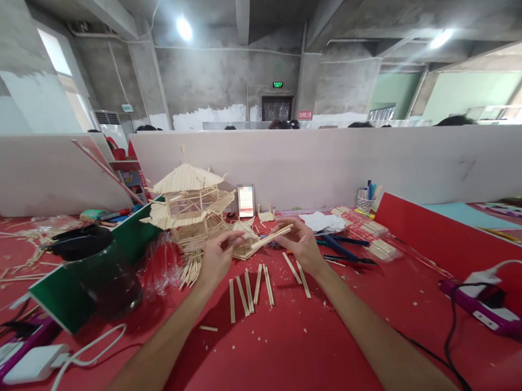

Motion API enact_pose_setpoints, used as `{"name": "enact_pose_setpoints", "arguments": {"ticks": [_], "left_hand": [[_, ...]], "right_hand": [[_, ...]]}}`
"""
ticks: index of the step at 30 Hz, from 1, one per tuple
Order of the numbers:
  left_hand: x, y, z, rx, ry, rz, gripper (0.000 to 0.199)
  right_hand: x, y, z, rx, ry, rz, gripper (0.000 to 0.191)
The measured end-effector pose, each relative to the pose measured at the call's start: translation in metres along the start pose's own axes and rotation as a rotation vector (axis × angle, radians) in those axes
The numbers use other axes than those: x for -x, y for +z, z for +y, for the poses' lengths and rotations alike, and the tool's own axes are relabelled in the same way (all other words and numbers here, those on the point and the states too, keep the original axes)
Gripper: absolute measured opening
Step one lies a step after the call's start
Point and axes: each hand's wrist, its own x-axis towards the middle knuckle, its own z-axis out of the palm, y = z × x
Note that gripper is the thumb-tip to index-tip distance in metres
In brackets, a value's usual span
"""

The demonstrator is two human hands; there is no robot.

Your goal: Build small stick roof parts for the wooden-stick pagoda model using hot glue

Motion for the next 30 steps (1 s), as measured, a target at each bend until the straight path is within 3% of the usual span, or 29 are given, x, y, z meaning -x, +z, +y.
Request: {"name": "enact_pose_setpoints", "arguments": {"ticks": [6, 9, 12, 16, 19, 21, 23, 25, 30], "left_hand": [[-0.008, -0.013, -0.004, -0.102, -0.055, 0.003, 0.025], [-0.013, -0.025, -0.001, -0.286, 0.017, 0.026, 0.023], [-0.021, -0.041, -0.001, -0.508, 0.095, -0.043, 0.023], [-0.031, -0.062, -0.009, -0.923, -0.021, -0.219, 0.024], [-0.034, -0.067, -0.013, -1.017, -0.120, -0.302, 0.021], [-0.031, -0.061, -0.012, -0.911, -0.101, -0.326, 0.017], [-0.025, -0.048, -0.009, -0.635, -0.048, -0.347, 0.026], [-0.016, -0.030, -0.005, -0.324, -0.050, -0.413, 0.036], [0.004, 0.004, 0.003, 0.128, -0.078, -0.539, 0.037]], "right_hand": [[-0.004, -0.003, 0.001, -0.273, 0.116, 0.097, 0.056], [-0.006, -0.004, -0.002, -0.310, 0.167, 0.144, 0.061], [-0.007, -0.006, -0.005, -0.298, 0.204, 0.154, 0.063], [-0.006, -0.009, -0.009, -0.208, 0.329, 0.071, 0.058], [-0.005, -0.010, -0.010, -0.143, 0.478, -0.076, 0.051], [-0.003, -0.009, -0.010, -0.135, 0.574, -0.204, 0.050], [-0.001, -0.006, -0.009, -0.167, 0.634, -0.325, 0.052], [0.002, -0.003, -0.008, -0.217, 0.646, -0.412, 0.054], [0.008, 0.004, -0.009, -0.254, 0.645, -0.599, 0.058]]}}
